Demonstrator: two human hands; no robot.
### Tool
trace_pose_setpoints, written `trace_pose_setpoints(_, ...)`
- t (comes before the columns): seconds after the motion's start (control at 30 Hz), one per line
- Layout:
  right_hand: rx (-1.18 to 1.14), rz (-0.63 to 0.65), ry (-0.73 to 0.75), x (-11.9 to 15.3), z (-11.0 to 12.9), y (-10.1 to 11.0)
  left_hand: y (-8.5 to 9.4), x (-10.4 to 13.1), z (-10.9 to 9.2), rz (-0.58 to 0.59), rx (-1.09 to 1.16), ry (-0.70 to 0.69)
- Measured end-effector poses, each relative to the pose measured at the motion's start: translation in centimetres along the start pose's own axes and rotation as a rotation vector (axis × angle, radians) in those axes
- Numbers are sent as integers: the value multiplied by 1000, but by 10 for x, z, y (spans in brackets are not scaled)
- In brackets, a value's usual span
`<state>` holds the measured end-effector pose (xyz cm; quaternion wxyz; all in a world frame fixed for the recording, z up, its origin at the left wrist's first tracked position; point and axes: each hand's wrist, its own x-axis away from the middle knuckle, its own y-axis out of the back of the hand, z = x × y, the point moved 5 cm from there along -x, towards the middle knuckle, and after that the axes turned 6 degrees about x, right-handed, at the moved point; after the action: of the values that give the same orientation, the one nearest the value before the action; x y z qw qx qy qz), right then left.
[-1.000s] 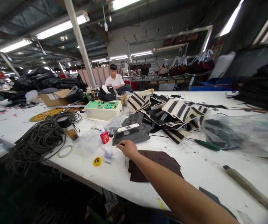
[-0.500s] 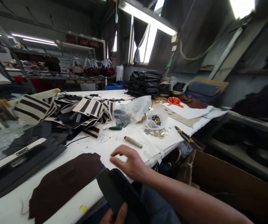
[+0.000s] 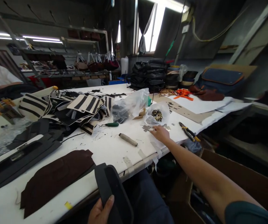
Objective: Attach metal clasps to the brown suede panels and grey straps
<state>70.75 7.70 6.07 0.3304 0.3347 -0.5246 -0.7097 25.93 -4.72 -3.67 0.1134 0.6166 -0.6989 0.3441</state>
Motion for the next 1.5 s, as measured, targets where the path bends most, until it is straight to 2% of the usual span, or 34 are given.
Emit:
trace_pose_setpoints(0.1, 69, 41, 35, -17, 1, -20, -9, -2, -8, 9, 38, -7)
trace_pose_setpoints(0.27, 104, 17, 169, -29, 0, -40, -6, -15, -19, -78, 16, -81)
trace_pose_setpoints(0.37, 85, -65, 250, -32, -3, -39, -4, -20, -17, -106, 31, -78)
trace_pose_setpoints(0.47, 49, -226, 299, -23, -2, -24, -4, -21, -17, -110, 53, -73)
trace_pose_setpoints(0.57, 10, -344, 386, 15, 18, -4, -3, -21, -18, -106, 76, -62)
trace_pose_setpoints(0.6, -13, -350, 450, 36, 31, 1, -3, -21, -18, -105, 81, -59)
trace_pose_setpoints(0.67, -148, -344, 671, 91, 65, 8, -2, -21, -17, -108, 89, -55)
trace_pose_setpoints(0.73, -298, -207, 883, 150, 102, 3, -1, -21, -16, -117, 91, -54)
trace_pose_setpoints(0.77, -363, -136, 939, 177, 117, -1, 0, -21, -16, -121, 91, -55)
trace_pose_setpoints(0.83, -474, -59, 978, 216, 140, -12, 0, -21, -16, -124, 86, -61)
trace_pose_setpoints(0.9, -523, -16, 982, 238, 153, -24, 0, -21, -16, -123, 75, -66)
trace_pose_setpoints(1.0, -528, 8, 989, 247, 158, -37, 1, -21, -17, -120, 60, -72)
trace_pose_setpoints(1.13, -507, 45, 1016, 246, 156, -43, 1, -22, -17, -107, 63, -78)
trace_pose_setpoints(1.27, -473, 99, 1034, 246, 158, -46, 2, -23, -16, -107, 56, -81)
trace_pose_setpoints(1.5, -459, 79, 1051, 243, 161, -44, 2, -23, -15, -107, 50, -72)
